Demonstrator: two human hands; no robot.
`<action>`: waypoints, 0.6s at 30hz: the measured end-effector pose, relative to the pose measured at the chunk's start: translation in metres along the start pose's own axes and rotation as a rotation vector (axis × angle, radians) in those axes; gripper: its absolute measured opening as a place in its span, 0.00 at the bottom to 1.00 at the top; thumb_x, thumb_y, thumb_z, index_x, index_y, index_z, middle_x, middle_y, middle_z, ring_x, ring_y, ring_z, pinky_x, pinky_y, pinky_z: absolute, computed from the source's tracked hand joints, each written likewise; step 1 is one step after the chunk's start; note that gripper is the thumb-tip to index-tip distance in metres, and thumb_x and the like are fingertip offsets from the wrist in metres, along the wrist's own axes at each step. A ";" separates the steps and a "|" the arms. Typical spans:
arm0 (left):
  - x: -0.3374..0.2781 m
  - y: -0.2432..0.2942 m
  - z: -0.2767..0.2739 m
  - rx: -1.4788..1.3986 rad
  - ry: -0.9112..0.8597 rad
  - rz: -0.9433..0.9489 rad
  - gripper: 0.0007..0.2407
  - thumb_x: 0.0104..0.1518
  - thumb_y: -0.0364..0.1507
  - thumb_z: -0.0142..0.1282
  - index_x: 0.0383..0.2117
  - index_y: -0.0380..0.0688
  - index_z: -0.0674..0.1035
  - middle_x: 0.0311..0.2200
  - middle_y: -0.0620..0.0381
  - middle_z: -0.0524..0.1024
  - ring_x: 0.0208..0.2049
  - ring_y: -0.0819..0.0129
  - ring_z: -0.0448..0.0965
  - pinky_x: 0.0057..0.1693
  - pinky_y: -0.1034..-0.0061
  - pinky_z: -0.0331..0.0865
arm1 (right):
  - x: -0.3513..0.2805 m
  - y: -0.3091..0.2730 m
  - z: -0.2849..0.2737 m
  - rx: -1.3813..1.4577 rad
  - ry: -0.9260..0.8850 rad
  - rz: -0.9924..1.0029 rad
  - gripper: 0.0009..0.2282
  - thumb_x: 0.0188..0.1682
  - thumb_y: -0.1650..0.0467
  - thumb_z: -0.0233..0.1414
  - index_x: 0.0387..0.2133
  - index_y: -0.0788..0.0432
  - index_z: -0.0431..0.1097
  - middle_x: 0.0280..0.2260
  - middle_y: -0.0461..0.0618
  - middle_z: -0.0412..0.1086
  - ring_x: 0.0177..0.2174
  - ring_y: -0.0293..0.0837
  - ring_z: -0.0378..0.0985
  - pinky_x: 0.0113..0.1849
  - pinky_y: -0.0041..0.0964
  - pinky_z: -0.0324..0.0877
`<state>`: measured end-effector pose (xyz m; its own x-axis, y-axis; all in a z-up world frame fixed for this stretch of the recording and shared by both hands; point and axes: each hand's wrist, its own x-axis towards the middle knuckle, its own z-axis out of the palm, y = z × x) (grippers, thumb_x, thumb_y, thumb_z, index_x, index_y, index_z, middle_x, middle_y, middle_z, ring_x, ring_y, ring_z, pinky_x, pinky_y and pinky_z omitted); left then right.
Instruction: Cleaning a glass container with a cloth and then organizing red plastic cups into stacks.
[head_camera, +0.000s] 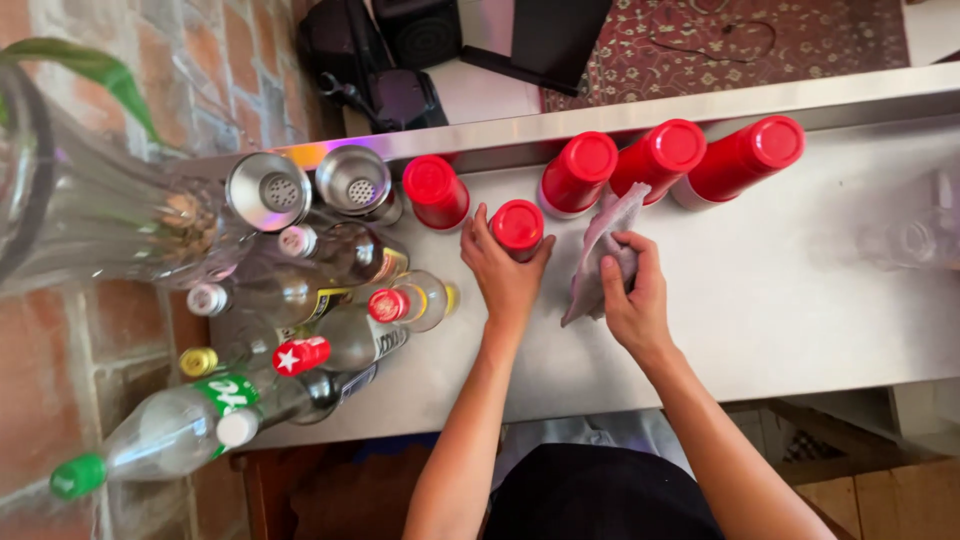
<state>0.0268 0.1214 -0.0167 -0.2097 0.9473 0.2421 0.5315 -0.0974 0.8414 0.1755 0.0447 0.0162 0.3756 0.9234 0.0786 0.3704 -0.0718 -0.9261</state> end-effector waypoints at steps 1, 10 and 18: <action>0.002 -0.004 0.004 -0.007 -0.012 0.003 0.44 0.38 0.34 0.79 0.64 0.36 0.61 0.60 0.32 0.60 0.61 0.35 0.59 0.64 0.48 0.56 | 0.001 0.000 -0.003 -0.006 0.012 0.005 0.13 0.58 0.72 0.51 0.54 0.62 0.62 0.43 0.51 0.68 0.40 0.40 0.68 0.43 0.34 0.68; -0.022 0.015 -0.017 -0.235 -0.107 -0.077 0.32 0.41 0.37 0.78 0.51 0.37 0.72 0.44 0.47 0.78 0.46 0.55 0.81 0.53 0.66 0.75 | -0.003 0.029 -0.024 -0.564 0.002 -0.040 0.25 0.44 0.70 0.59 0.56 0.62 0.63 0.48 0.62 0.71 0.46 0.58 0.72 0.45 0.53 0.59; -0.052 0.060 -0.041 -0.624 -0.088 -0.161 0.31 0.46 0.39 0.75 0.51 0.37 0.70 0.44 0.52 0.78 0.44 0.69 0.81 0.52 0.73 0.78 | -0.009 0.040 -0.036 0.088 -0.192 0.247 0.14 0.66 0.66 0.44 0.39 0.66 0.71 0.29 0.50 0.67 0.31 0.40 0.65 0.34 0.34 0.65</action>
<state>0.0360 0.0544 0.0408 -0.1648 0.9837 0.0715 -0.0832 -0.0861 0.9928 0.2173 0.0197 -0.0080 0.2745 0.9371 -0.2157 0.2101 -0.2773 -0.9375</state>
